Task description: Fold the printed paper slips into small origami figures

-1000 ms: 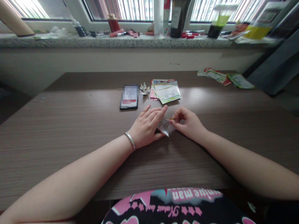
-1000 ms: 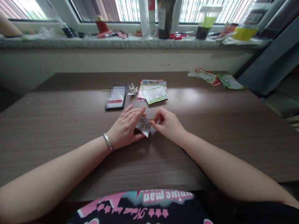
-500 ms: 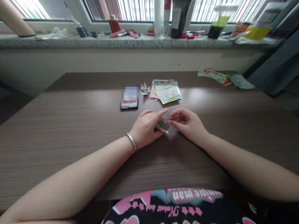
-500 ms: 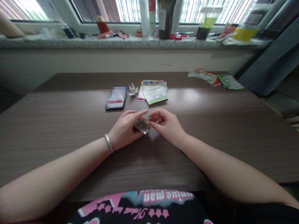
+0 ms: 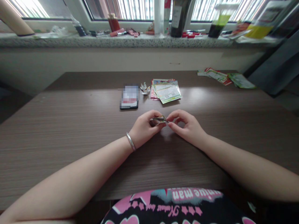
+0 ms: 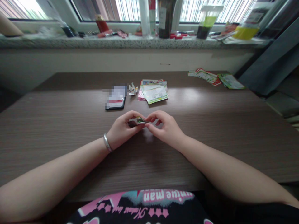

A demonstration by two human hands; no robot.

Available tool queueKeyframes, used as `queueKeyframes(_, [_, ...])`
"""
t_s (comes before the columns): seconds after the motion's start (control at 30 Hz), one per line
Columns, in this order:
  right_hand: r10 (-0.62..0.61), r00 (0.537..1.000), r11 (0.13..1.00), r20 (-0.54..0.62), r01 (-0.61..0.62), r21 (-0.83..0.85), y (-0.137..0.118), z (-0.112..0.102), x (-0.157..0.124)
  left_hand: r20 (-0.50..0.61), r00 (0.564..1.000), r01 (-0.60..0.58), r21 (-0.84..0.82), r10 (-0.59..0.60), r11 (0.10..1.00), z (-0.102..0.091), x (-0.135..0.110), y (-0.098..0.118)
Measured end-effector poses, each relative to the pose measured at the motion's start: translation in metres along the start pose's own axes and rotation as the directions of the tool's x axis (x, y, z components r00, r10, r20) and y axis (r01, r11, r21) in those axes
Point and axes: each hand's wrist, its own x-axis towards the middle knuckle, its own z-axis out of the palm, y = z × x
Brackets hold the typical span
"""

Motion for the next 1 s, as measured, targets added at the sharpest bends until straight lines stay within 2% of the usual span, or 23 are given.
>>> queueKeyframes(0.13, [-0.011, 1.0, 0.998, -0.02, 0.01, -0.056, 0.003, 0.0016, 0.0007, 0.0, 1.0, -0.005, -0.076, 0.005, 0.997, 0.0034, -0.0004, -0.0005])
queueKeyframes(0.5, [-0.038, 0.998, 0.996, -0.039, 0.035, -0.078, 0.0013, 0.0007, 0.0005, -0.058, 0.971, -0.234, -0.004, 0.234, 0.972, 0.0005, 0.0004, 0.0038])
queueKeyframes(0.73, [-0.141, 0.989, 0.977, -0.051, 0.13, -0.171, -0.0013, -0.0009, 0.0006, -0.176, 0.955, -0.237, 0.023, 0.237, 0.971, -0.0021, -0.0006, 0.0063])
queueKeyframes(1.0, [-0.223, 0.973, 0.967, -0.061, 0.212, -0.143, -0.0027, -0.0002, -0.0009, -0.191, 0.956, -0.237, -0.059, 0.222, 0.97, 0.0003, -0.0027, 0.0072])
